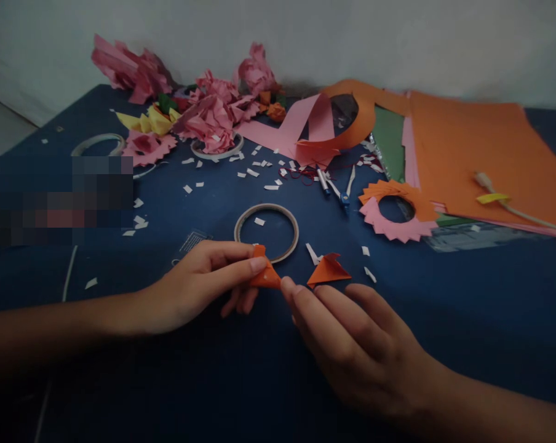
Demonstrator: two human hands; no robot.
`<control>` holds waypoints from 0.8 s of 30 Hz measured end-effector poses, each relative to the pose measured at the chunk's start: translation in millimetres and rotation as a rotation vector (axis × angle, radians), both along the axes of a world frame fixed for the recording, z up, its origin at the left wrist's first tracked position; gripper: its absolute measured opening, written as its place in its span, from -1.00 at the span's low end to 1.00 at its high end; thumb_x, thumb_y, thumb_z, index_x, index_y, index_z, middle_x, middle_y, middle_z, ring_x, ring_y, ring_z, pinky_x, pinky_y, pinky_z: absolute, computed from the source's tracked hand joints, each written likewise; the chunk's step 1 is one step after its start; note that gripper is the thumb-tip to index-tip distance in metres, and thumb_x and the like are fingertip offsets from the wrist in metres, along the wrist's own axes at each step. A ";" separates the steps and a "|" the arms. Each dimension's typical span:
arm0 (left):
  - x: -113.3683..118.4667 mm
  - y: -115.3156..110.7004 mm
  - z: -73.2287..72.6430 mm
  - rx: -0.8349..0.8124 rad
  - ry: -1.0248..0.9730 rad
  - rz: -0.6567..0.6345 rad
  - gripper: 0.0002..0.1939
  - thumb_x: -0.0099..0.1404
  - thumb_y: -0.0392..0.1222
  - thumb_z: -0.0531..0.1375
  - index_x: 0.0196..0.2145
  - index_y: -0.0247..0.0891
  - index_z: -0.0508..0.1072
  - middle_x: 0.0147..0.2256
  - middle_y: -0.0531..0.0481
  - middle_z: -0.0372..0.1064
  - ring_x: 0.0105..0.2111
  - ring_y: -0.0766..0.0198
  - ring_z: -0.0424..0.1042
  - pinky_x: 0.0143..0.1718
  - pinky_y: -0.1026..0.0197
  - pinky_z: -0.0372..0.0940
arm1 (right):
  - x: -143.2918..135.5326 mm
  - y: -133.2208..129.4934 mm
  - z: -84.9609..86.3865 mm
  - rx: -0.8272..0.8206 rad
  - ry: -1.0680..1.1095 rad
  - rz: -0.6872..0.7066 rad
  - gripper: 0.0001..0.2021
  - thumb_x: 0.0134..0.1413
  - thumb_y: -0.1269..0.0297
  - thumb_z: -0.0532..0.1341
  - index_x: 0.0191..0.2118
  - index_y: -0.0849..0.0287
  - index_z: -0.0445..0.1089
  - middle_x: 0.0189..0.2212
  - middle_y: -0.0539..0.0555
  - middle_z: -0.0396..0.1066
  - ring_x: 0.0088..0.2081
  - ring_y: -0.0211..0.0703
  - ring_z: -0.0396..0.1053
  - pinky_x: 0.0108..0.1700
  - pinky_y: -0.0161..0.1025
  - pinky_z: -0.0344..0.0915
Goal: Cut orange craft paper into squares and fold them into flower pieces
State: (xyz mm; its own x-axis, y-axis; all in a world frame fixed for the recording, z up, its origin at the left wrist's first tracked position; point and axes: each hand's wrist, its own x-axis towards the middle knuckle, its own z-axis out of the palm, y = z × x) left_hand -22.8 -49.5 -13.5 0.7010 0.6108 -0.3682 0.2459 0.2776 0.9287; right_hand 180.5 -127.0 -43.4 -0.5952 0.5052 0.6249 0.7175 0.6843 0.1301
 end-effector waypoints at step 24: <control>0.1 -0.2 -0.6 -0.019 -0.006 0.014 -0.70 0.37 -0.11 0.03 -0.42 -0.34 0.38 -0.61 0.12 0.28 -0.65 0.51 0.22 -0.64 0.48 0.14 | 3.5 -2.0 7.4 -0.095 0.032 0.096 -0.85 0.16 0.55 0.14 -0.15 0.32 0.32 -0.23 0.03 0.34 -0.24 -0.35 0.31 -0.23 -0.26 0.32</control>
